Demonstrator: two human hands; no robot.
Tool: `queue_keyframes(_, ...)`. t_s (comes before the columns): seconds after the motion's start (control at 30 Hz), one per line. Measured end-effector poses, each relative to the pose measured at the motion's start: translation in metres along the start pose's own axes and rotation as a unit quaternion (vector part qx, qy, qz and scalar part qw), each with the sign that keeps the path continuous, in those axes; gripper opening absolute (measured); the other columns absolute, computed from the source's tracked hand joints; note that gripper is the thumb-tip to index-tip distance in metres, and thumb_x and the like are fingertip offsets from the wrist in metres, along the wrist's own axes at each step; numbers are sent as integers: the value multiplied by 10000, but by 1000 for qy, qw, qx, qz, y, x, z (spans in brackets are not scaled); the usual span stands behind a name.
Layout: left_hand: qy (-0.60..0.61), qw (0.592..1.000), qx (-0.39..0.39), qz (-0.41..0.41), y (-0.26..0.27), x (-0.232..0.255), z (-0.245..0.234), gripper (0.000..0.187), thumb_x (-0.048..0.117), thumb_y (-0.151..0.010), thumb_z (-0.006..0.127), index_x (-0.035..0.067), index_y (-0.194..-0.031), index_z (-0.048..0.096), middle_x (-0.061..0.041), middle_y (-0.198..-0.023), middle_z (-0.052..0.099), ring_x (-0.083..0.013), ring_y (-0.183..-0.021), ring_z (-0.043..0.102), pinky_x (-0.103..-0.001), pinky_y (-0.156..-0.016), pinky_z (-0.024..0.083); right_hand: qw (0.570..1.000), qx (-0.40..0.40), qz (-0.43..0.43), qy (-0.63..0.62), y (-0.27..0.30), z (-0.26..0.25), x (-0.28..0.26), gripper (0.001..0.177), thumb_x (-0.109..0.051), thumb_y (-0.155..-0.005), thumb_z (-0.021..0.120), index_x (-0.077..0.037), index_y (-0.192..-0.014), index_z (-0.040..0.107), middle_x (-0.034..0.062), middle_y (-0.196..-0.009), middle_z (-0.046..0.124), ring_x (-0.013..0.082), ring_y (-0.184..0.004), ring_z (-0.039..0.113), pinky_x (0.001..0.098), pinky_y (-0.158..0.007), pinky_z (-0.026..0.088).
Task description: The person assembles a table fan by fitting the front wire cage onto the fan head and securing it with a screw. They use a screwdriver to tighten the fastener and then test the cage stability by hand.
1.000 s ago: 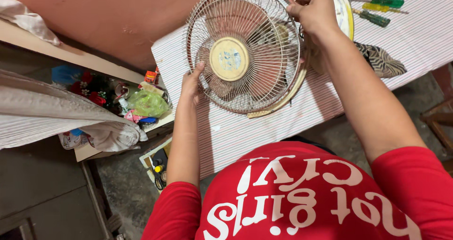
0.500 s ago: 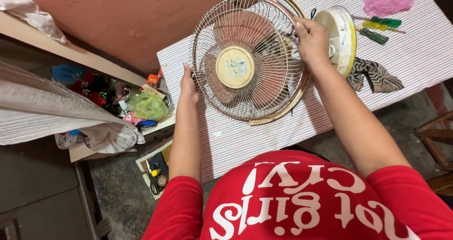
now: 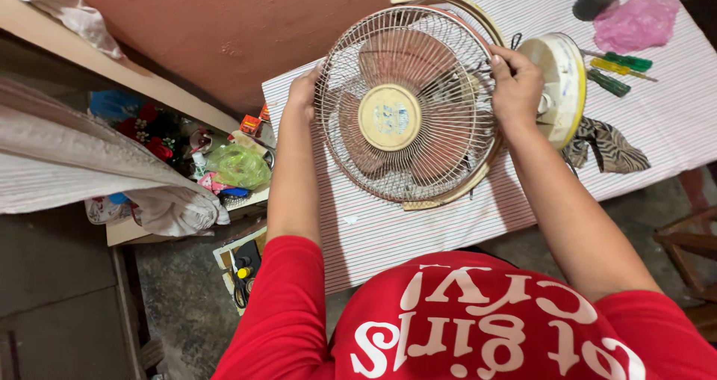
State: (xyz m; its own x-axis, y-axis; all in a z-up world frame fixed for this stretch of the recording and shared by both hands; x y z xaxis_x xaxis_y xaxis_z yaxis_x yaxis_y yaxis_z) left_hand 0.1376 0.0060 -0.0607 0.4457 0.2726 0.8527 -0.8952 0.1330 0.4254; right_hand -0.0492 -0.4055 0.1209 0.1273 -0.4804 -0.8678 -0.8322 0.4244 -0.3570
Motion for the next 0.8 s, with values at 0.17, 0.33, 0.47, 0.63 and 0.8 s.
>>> queue_keyframes(0.17, 11, 998, -50, 34, 3, 22, 21, 455, 271, -941, 734, -61, -1250, 699, -170, -1183, 757, -238, -1007, 727, -354, -881, 586, 999, -10, 46, -12, 2, 0, 5, 197, -125, -1056, 678, -43, -1214, 762, 35, -933, 731, 99, -825, 619, 252, -758, 506)
queue_keyframes(0.33, 14, 997, -45, 68, 6, 21, 20, 371, 266, -942, 734, -16, -1183, 720, -106, -1107, 761, -174, -959, 712, -318, -864, 572, 999, -10, 36, -32, 2, 1, 6, 191, -89, -1067, 672, -28, -1225, 760, 13, -974, 738, 74, -858, 616, 230, -777, 497)
queue_keyframes(0.47, 23, 998, -36, 50, 3, 13, 18, 286, 257, -944, 726, 0, -1069, 726, -82, -950, 757, -170, -798, 687, -335, -753, 565, 997, -7, 54, -52, 2, 2, 14, 186, -91, -1072, 680, -20, -1223, 761, 5, -981, 730, 64, -861, 604, 219, -773, 490)
queue_keyframes(0.63, 26, 997, -51, 55, 9, 13, 14, 242, 240, -978, 705, 12, -1059, 722, -75, -951, 758, -154, -805, 693, -312, -749, 576, 998, -7, 43, -39, 1, 1, 13, 184, -81, -1075, 686, -13, -1227, 764, 7, -1002, 735, 64, -874, 615, 217, -784, 497)
queue_keyframes(0.8, 37, 996, -77, 27, 8, 8, 8, 206, 205, -979, 690, 27, -1075, 733, -65, -979, 766, -151, -845, 705, -313, -792, 584, 998, -19, 19, -49, 2, 0, 11, 177, -71, -1098, 690, 0, -1247, 755, 16, -1048, 745, 66, -916, 626, 219, -828, 508)
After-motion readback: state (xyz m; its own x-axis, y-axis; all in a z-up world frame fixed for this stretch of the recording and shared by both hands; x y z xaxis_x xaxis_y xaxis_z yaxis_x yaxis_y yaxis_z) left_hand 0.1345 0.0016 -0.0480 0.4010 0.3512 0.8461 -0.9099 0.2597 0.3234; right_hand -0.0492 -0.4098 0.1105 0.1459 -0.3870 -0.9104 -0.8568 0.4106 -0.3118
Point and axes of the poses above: each hand's wrist, its own y-axis away from the middle knuckle, its own z-axis out of the palm, x = y × z, the point moved 6 cm from there along -y, towards the middle knuckle
